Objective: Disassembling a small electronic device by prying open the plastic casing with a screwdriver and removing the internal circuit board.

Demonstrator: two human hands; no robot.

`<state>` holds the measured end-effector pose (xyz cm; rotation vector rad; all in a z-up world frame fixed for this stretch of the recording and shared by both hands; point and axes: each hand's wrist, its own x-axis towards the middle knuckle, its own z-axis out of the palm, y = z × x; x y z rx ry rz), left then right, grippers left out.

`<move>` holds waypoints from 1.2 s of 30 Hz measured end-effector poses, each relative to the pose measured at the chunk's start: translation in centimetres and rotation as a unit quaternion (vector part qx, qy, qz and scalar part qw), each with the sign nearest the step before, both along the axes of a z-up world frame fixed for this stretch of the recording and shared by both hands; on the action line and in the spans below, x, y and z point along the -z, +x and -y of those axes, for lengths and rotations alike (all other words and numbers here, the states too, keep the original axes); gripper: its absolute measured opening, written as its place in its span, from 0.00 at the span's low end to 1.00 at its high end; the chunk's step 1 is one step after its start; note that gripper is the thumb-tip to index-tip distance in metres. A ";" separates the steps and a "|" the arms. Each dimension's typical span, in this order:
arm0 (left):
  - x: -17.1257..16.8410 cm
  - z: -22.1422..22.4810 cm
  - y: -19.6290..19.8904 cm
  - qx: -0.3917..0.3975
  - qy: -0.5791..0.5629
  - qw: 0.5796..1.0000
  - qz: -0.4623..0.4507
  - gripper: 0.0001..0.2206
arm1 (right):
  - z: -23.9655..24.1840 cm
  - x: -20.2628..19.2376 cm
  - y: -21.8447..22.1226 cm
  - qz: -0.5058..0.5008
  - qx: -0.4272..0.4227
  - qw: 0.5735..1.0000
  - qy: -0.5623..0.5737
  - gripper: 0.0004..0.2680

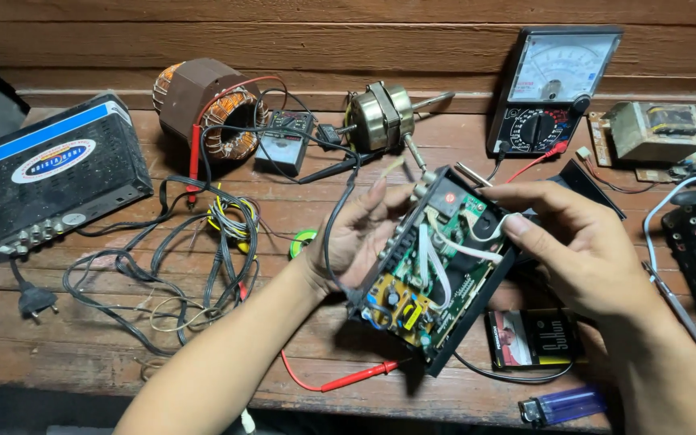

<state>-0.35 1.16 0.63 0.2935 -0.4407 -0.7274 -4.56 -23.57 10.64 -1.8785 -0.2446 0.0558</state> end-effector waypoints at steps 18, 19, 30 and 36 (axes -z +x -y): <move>-3.4 2.7 -2.2 -0.352 0.140 0.925 -0.035 0.35 | 2.1 5.2 2.2 -0.026 0.079 0.968 0.236 0.16; -3.3 2.4 -2.0 -0.357 0.138 0.923 -0.034 0.35 | 2.0 4.6 2.0 -0.025 0.074 0.969 0.235 0.16; -4.2 1.3 -1.7 -0.487 0.379 0.767 -0.178 0.33 | 3.9 1.9 1.9 -0.059 0.025 0.956 -0.286 0.29; -4.3 1.2 -1.7 -0.515 0.367 0.764 -0.130 0.32 | 1.3 1.6 1.1 0.040 -0.074 0.878 -0.472 0.16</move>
